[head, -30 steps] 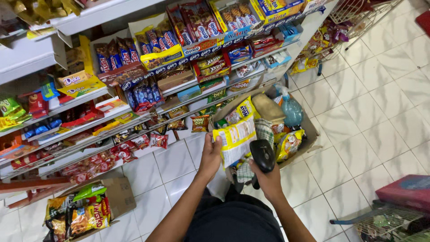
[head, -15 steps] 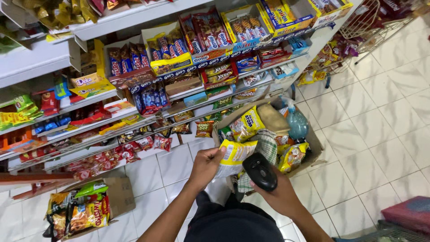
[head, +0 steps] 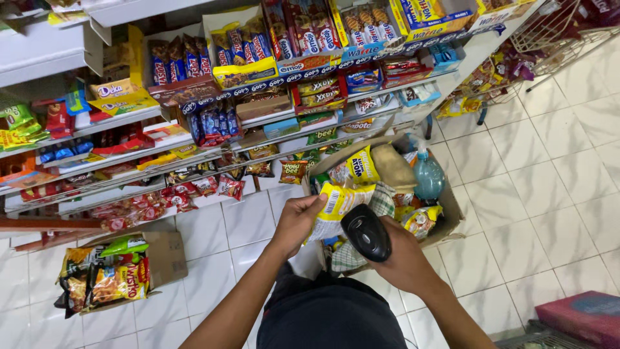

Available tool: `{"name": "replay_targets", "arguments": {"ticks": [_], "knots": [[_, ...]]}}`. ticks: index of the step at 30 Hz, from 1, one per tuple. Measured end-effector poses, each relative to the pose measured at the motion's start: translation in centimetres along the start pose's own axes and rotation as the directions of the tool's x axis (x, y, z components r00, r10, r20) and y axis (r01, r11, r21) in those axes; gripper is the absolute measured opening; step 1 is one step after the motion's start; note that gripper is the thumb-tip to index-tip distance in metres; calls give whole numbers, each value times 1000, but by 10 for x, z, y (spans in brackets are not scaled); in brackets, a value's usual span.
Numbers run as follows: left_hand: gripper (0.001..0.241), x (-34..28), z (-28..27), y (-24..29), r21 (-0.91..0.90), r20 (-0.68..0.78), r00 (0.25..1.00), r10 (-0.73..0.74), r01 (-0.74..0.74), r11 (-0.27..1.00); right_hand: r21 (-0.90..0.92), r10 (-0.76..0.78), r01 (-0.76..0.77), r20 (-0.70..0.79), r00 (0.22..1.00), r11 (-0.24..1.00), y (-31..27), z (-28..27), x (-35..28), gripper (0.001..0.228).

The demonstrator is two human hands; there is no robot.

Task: The person uses a handheld scanner to scan barcodes on snack packages, including chocolate bars and bags of peanuts, before placing them into a cardboard box on the floor.

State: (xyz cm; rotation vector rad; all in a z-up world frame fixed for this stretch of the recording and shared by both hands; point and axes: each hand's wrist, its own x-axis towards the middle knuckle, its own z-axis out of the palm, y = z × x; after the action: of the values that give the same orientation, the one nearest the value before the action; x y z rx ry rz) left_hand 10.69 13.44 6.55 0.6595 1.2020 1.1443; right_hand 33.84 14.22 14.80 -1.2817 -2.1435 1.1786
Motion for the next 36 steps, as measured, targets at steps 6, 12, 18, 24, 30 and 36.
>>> {"name": "replay_targets", "arguments": {"ticks": [6,12,18,24,30,36], "knots": [[35,4,8,0,88,-34,998,43,-40,995,-46,-221,224,61,973,973,4,-8,13,59],[34,8,20,0,105,-86,994,73,-64,992,37,-86,89,-69,994,995,31,-1,19,53],[32,5,50,5,396,75,809,583,-561,727,913,513,-226,21,858,340,59,24,44,43],[43,9,45,42,626,500,519,693,-770,125,966,497,163,-245,832,202,77,34,73,42],[48,6,-3,82,490,615,420,667,-867,94,968,508,167,-242,827,190,67,58,80,42],[69,26,-92,104,216,272,857,437,-497,840,940,317,311,-341,885,143,36,113,93,59]]}}
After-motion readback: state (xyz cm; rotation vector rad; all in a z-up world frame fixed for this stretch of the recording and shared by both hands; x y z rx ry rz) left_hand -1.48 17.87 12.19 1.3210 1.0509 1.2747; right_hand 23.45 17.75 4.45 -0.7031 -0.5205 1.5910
